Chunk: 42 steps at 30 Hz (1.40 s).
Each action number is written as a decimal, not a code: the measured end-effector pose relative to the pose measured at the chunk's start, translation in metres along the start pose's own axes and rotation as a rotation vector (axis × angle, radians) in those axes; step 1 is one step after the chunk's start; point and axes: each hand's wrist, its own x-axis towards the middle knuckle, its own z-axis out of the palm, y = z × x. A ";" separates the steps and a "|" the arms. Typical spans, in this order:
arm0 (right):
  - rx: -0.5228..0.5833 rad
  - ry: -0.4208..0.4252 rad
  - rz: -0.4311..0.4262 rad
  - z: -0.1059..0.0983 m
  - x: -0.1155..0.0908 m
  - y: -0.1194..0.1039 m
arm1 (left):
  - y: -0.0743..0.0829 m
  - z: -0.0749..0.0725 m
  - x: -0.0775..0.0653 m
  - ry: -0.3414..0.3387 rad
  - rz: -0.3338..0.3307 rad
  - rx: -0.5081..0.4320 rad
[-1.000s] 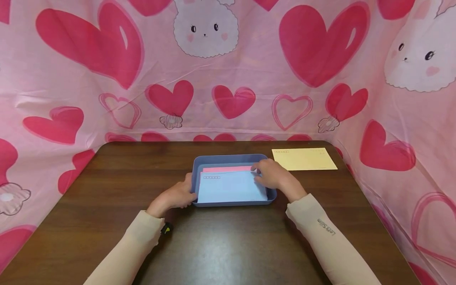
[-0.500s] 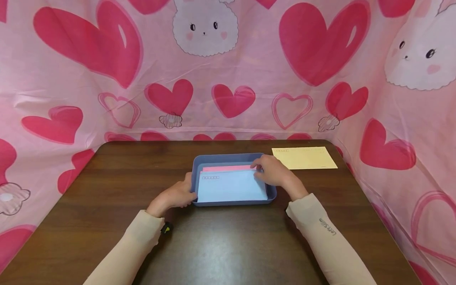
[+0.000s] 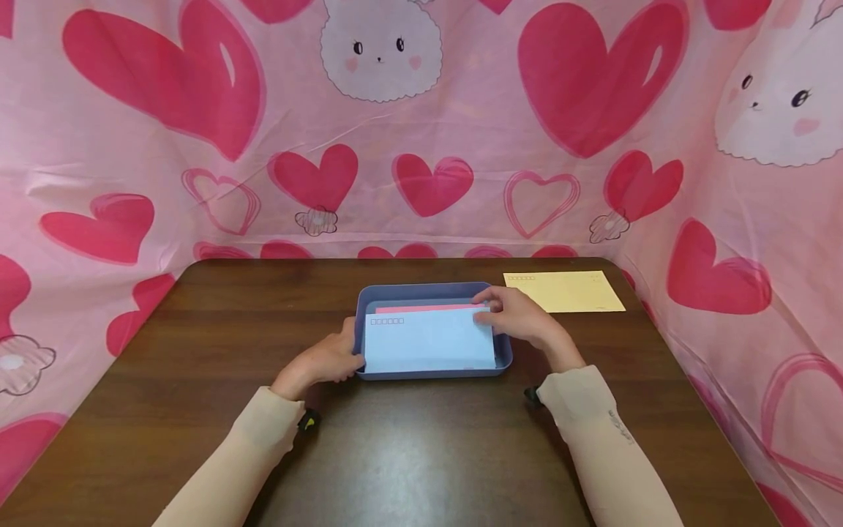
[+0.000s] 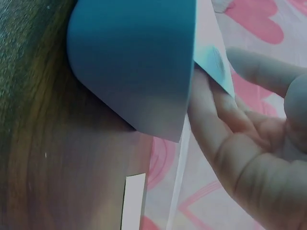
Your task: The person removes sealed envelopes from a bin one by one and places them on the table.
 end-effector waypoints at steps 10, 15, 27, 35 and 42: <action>0.167 -0.132 0.042 -0.003 -0.005 0.002 | 0.000 0.000 0.000 0.003 -0.007 0.010; 0.180 -0.116 0.038 -0.005 -0.003 0.006 | 0.001 0.000 0.000 0.010 0.001 0.004; 0.175 -0.006 0.023 -0.006 0.001 0.010 | -0.002 0.000 -0.002 0.003 0.028 -0.040; 0.165 0.040 0.051 -0.008 0.001 0.010 | -0.002 0.000 0.000 0.001 0.015 -0.029; 0.143 0.061 0.059 -0.006 0.002 0.012 | -0.001 0.000 0.001 0.006 0.009 -0.020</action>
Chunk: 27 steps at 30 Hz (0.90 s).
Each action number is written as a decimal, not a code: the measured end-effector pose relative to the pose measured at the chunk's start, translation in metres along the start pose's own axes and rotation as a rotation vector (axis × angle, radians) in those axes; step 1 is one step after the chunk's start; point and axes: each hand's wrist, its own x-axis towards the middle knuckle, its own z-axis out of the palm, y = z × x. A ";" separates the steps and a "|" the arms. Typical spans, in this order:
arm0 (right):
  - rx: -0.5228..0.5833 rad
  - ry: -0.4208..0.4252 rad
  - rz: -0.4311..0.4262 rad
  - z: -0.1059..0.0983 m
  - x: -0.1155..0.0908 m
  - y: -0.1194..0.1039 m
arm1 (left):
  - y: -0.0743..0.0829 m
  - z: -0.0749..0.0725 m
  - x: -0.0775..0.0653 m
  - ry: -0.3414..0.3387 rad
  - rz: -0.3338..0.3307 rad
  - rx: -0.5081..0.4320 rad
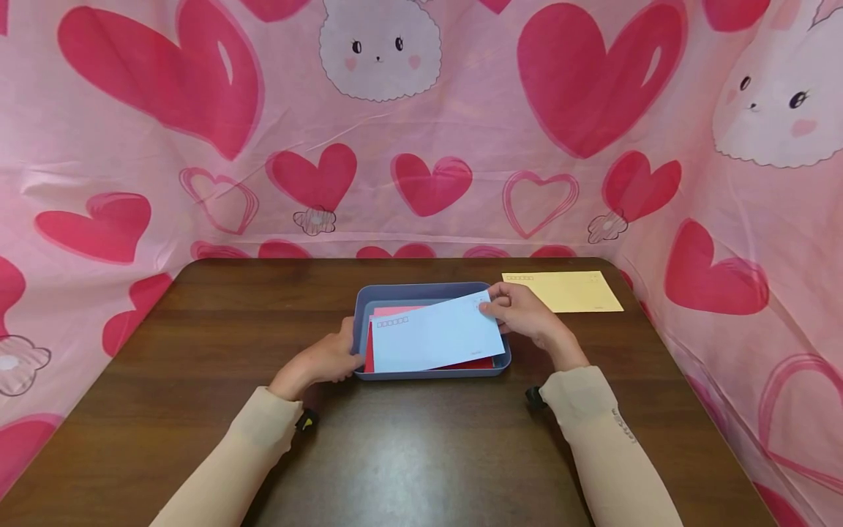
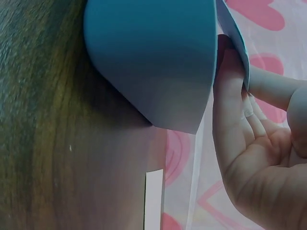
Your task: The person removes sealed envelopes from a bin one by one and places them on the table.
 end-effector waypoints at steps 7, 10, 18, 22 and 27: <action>-0.015 0.025 0.000 -0.001 0.001 0.002 | 0.000 -0.001 -0.001 -0.001 -0.004 -0.002; -0.011 0.025 0.002 -0.003 0.001 0.004 | 0.000 -0.001 -0.001 -0.002 -0.008 -0.001; 0.054 0.034 0.013 -0.012 0.003 0.011 | 0.001 -0.001 0.000 0.002 -0.018 -0.002; 0.089 0.040 0.003 -0.017 0.003 0.014 | 0.001 -0.002 0.000 -0.009 -0.013 -0.003; 0.118 0.047 -0.016 -0.025 -0.002 0.017 | 0.002 -0.003 -0.001 -0.023 -0.006 0.003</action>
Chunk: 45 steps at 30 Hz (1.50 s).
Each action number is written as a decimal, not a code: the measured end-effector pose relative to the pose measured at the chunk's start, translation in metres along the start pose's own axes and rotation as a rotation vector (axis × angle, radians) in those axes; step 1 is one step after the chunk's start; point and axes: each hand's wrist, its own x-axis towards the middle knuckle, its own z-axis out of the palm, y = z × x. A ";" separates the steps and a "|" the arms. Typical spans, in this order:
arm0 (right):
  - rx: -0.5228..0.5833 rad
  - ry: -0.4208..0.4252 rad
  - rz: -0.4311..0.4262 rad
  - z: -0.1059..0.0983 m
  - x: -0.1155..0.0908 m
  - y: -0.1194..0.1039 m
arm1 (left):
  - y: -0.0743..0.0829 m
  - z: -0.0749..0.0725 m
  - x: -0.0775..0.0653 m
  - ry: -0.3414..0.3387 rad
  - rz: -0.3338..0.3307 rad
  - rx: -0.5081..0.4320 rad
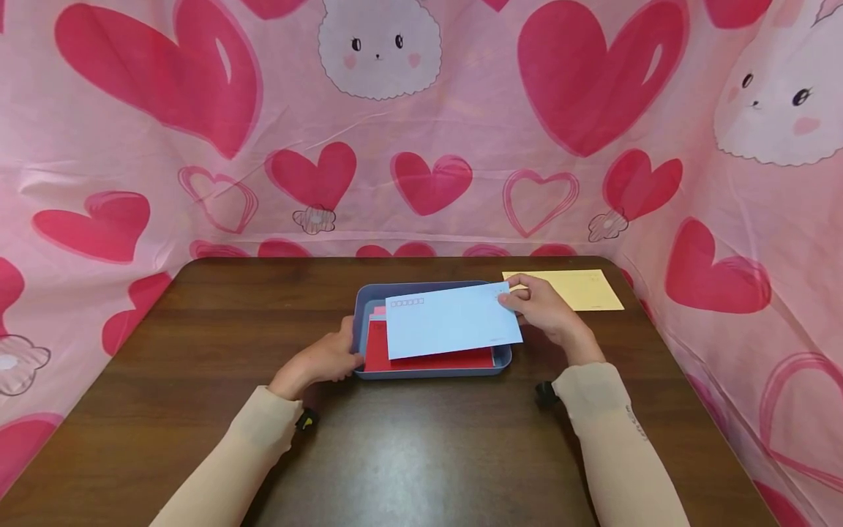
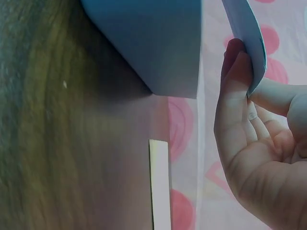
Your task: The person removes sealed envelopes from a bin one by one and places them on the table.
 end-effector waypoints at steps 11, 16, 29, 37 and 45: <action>-0.110 0.069 0.007 -0.038 -0.018 -0.003 | 0.000 0.005 0.005 0.029 0.014 0.013; -0.189 0.095 -0.010 -0.064 -0.028 0.000 | 0.001 0.005 0.004 0.041 0.020 0.018; -0.216 0.119 0.058 -0.119 -0.054 0.022 | 0.001 0.006 0.003 0.071 0.008 0.025; -0.239 0.143 0.094 -0.136 -0.065 0.030 | 0.000 0.006 0.003 0.068 0.006 0.022; -0.343 0.151 0.152 -0.152 -0.068 0.041 | -0.002 0.006 0.002 0.067 0.001 0.022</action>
